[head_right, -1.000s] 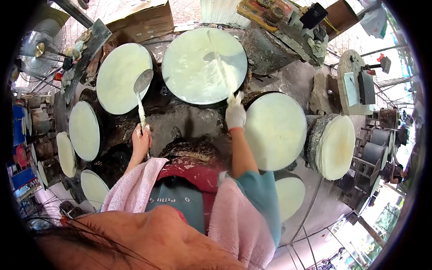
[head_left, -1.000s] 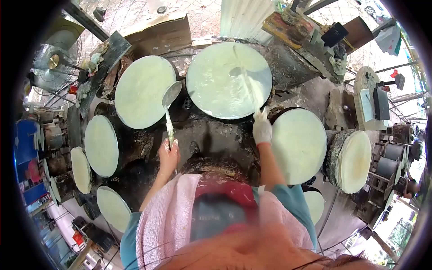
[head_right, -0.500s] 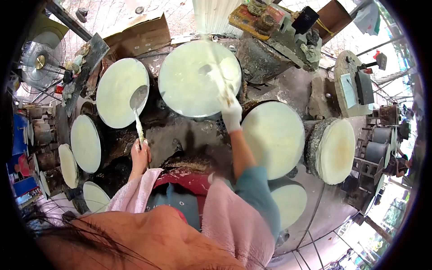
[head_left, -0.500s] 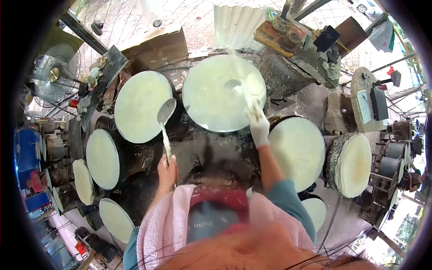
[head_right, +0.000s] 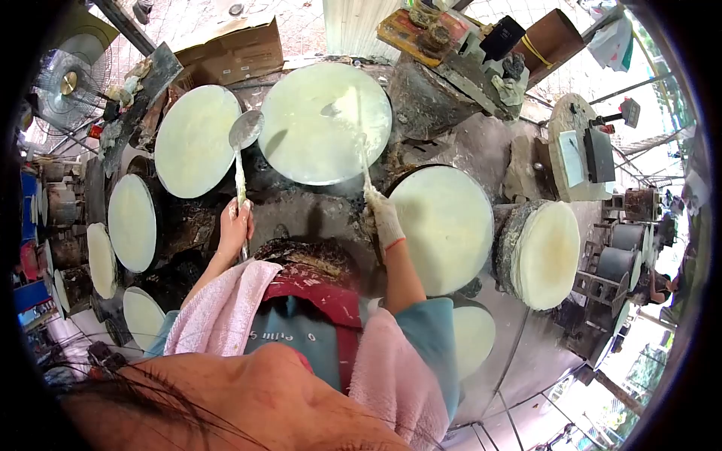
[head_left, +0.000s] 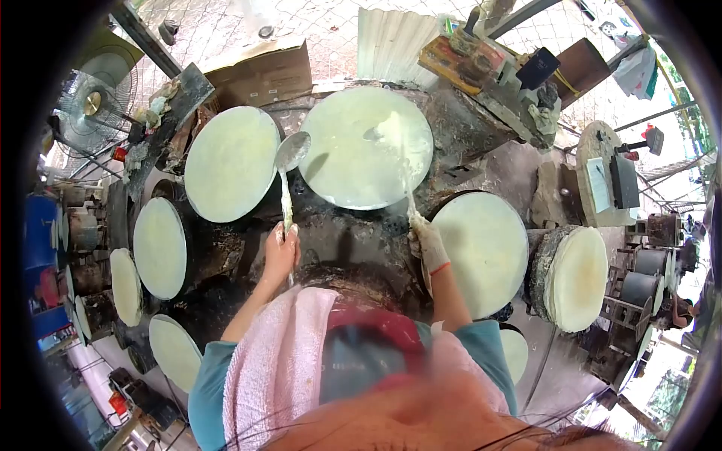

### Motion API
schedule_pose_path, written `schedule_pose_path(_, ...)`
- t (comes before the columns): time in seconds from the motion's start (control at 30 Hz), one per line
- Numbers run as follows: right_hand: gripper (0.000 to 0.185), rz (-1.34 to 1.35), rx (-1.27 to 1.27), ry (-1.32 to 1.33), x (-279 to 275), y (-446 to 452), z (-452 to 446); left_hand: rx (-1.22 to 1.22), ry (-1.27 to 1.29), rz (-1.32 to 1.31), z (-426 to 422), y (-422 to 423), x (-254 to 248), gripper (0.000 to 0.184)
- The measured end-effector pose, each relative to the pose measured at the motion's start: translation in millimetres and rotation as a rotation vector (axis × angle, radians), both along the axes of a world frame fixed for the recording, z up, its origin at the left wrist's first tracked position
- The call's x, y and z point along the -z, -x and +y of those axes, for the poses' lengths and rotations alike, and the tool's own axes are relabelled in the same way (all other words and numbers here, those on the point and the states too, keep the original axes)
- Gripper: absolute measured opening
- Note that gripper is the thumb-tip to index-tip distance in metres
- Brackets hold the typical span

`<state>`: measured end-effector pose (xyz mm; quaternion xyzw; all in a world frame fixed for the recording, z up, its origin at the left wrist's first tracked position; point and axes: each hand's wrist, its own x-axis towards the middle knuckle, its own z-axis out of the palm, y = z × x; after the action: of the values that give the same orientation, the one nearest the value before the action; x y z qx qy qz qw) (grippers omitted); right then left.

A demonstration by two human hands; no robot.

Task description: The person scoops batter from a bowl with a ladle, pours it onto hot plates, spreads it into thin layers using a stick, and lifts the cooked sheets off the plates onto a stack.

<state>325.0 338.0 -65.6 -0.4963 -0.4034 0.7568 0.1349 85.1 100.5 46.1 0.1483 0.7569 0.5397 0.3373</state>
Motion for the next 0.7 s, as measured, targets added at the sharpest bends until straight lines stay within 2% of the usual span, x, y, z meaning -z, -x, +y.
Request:
schedule_pose_path(0.17,0.020,-0.185,-0.073,-0.144,-10.8,-8.7,19.5,0.163,-0.041,0.080,62.0,51.4,9.1,0.020)
schedule_pose_path(0.2,0.016,-0.123,-0.028,-0.139,-33.4,-1.0,19.5,0.208,-0.024,0.072,83.6,64.4,9.2,0.021)
schedule_pose_path(0.23,0.016,-0.146,-0.058,-0.107,-32.8,3.0,16.9,0.255,-0.006,0.063,106.4,77.3,10.1,0.022)
schedule_pose_path(0.3,0.017,-0.188,-0.110,-0.041,-31.6,10.5,7.6,0.376,-0.022,0.098,154.5,107.2,39.3,0.028)
schedule_pose_path(0.37,0.025,-0.185,-0.115,-0.174,-25.6,9.4,-8.6,0.470,-0.036,0.105,200.2,122.9,52.6,0.029)
schedule_pose_path(0.43,0.034,-0.188,-0.126,-0.315,-25.1,2.0,-31.2,0.506,-0.032,-0.068,229.8,124.1,58.9,0.028)
schedule_pose_path(0.47,0.036,-0.209,-0.019,-0.308,-30.6,-5.9,-47.6,0.524,-0.031,-0.152,237.9,124.7,61.6,0.028)
schedule_pose_path(0.57,0.031,-0.371,0.268,-0.198,9.7,2.7,-88.7,0.603,0.021,-0.242,231.4,118.5,72.5,0.025)
schedule_pose_path(0.63,0.031,-0.197,0.297,-0.226,-5.1,51.2,-127.5,0.526,0.052,-0.385,210.3,104.9,67.6,0.019)
schedule_pose_path(0.67,0.029,-0.149,0.331,-0.070,6.9,74.8,-137.3,0.462,0.042,-0.478,197.6,98.1,67.1,0.018)
schedule_pose_path(0.7,0.029,-0.077,0.298,0.071,-10.2,95.8,-138.1,0.396,0.033,-0.570,184.6,91.8,67.4,0.018)
